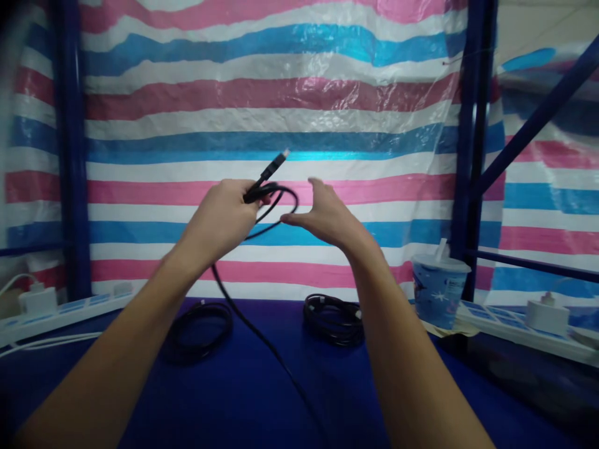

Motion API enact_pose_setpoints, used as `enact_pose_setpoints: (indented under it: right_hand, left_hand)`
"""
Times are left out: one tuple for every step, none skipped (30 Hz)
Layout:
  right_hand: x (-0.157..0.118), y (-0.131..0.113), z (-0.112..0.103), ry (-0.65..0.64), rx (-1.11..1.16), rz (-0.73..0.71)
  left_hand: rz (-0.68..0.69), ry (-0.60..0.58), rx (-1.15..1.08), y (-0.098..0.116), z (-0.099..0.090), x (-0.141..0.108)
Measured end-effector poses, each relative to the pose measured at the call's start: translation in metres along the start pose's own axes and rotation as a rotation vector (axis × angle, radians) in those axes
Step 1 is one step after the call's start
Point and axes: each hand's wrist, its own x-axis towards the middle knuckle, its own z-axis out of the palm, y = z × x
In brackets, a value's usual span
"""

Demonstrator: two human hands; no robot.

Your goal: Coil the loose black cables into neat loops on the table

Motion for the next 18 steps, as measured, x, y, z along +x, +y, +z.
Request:
enact_pose_setpoints:
  right_hand:
    - [-0.001,-0.006,-0.003,0.047,-0.113,-0.108]
    - [-0.004,-0.015,-0.005,0.075,-0.193,-0.234]
    - [-0.006,-0.026,-0.005,0.065,-0.237,-0.368]
    - [-0.008,-0.037,-0.005,0.049,-0.264,-0.481]
    - [-0.010,-0.047,-0.004,0.064,-0.290,-0.557]
    - [-0.012,-0.056,-0.003,0.087,-0.314,-0.602]
    - [-0.013,-0.062,-0.002,0.113,-0.339,-0.621]
    - [-0.014,-0.067,-0.001,0.146,-0.360,-0.619]
    - [-0.014,-0.069,-0.001,0.173,-0.367,-0.599]
    - [-0.013,-0.069,-0.001,0.196,-0.353,-0.565]
    - [-0.012,-0.067,-0.001,0.220,-0.313,-0.520]
    - [-0.011,-0.065,-0.001,0.250,-0.249,-0.471]
    - [-0.010,-0.062,-0.001,0.289,-0.166,-0.424]
    - [-0.009,-0.060,0.000,0.345,-0.067,-0.379]
    - [-0.008,-0.057,0.000,0.416,0.043,-0.337]
    - [-0.007,-0.056,-0.001,0.501,0.164,-0.293]
    - [-0.006,-0.055,-0.001,0.580,0.301,-0.234]
    - [-0.005,-0.056,-0.002,0.634,0.457,-0.147]
  left_hand:
    - [0.002,-0.016,0.098,-0.004,-0.002,0.000]
    - [0.006,-0.049,0.166,-0.005,-0.005,0.000]
    - [0.017,-0.083,0.208,-0.004,-0.008,-0.001]
    - [0.036,-0.113,0.230,-0.001,-0.012,-0.002]
    - [0.064,-0.136,0.248,0.004,-0.016,-0.003]
    - [0.101,-0.144,0.275,0.010,-0.020,-0.004]
    - [0.136,-0.127,0.315,0.016,-0.023,-0.005]
    - [0.167,-0.087,0.363,0.022,-0.026,-0.006]
    - [0.193,-0.034,0.412,0.027,-0.028,-0.006]
    - [0.217,0.022,0.451,0.029,-0.030,-0.006]
    - [0.234,0.079,0.464,0.030,-0.030,-0.006]
    - [0.239,0.131,0.439,0.030,-0.030,-0.005]
    - [0.233,0.169,0.373,0.028,-0.030,-0.004]
    - [0.215,0.192,0.267,0.026,-0.028,-0.004]
    - [0.188,0.206,0.120,0.025,-0.026,-0.003]
    - [0.151,0.194,-0.060,0.023,-0.024,-0.002]
    - [0.113,0.154,-0.254,0.023,-0.022,-0.002]
    - [0.078,0.090,-0.445,0.024,-0.020,-0.002]
